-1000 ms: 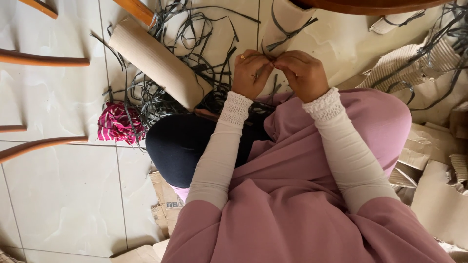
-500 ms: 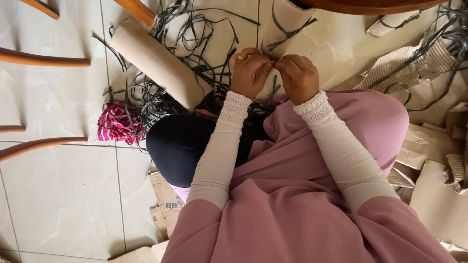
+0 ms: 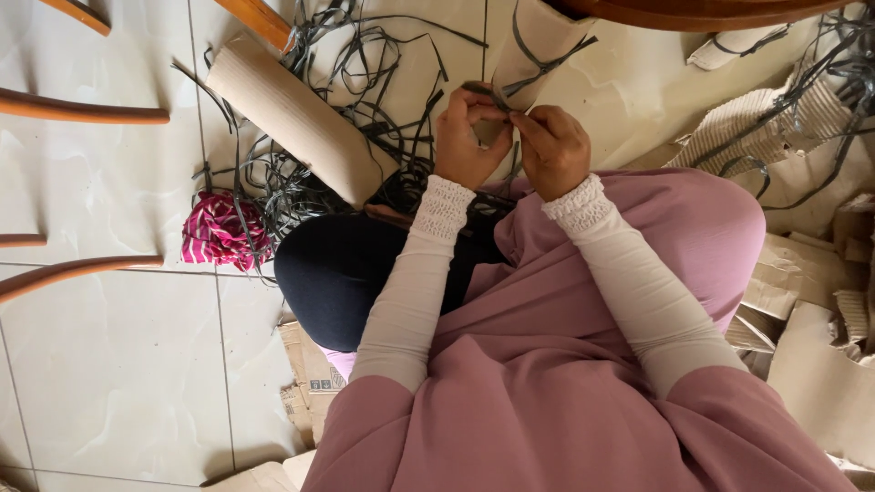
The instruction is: Wrapping black strips around a wooden chair leg to finish or protect it
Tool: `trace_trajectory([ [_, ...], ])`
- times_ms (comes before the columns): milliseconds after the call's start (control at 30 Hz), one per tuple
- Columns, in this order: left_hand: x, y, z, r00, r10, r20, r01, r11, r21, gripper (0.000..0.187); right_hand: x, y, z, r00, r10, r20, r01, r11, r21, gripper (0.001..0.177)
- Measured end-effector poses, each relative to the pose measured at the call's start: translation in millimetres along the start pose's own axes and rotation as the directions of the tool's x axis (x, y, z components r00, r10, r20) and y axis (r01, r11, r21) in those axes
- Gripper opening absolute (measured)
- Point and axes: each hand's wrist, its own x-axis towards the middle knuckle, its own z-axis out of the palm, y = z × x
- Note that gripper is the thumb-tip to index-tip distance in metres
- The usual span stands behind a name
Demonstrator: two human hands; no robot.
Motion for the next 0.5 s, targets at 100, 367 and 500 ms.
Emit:
trace_trajectory([
  [100, -2.5, -7.7, 5.5, 0.992, 0.098, -0.075, -0.093, 0.994, 0.058, 0.02, 0.9, -5.0, 1.2, 0.999, 0.049, 0.023, -0.048, 0.997, -0.053, 0.015],
  [367, -19.4, -23.2, 14.7, 0.997, 0.017, -0.078, 0.001, 0.972, 0.234, 0.052, 3.8, -9.5, 2.4, 0.992, 0.119, 0.038, -0.116, 0.99, -0.075, 0.011],
  [500, -6.7, -1.6, -0.1, 0.996, -0.083, -0.042, 0.082, 0.996, -0.022, 0.05, 3.1, -4.9, -1.6, 0.925, 0.317, 0.211, -0.361, 0.907, 0.216, 0.011],
])
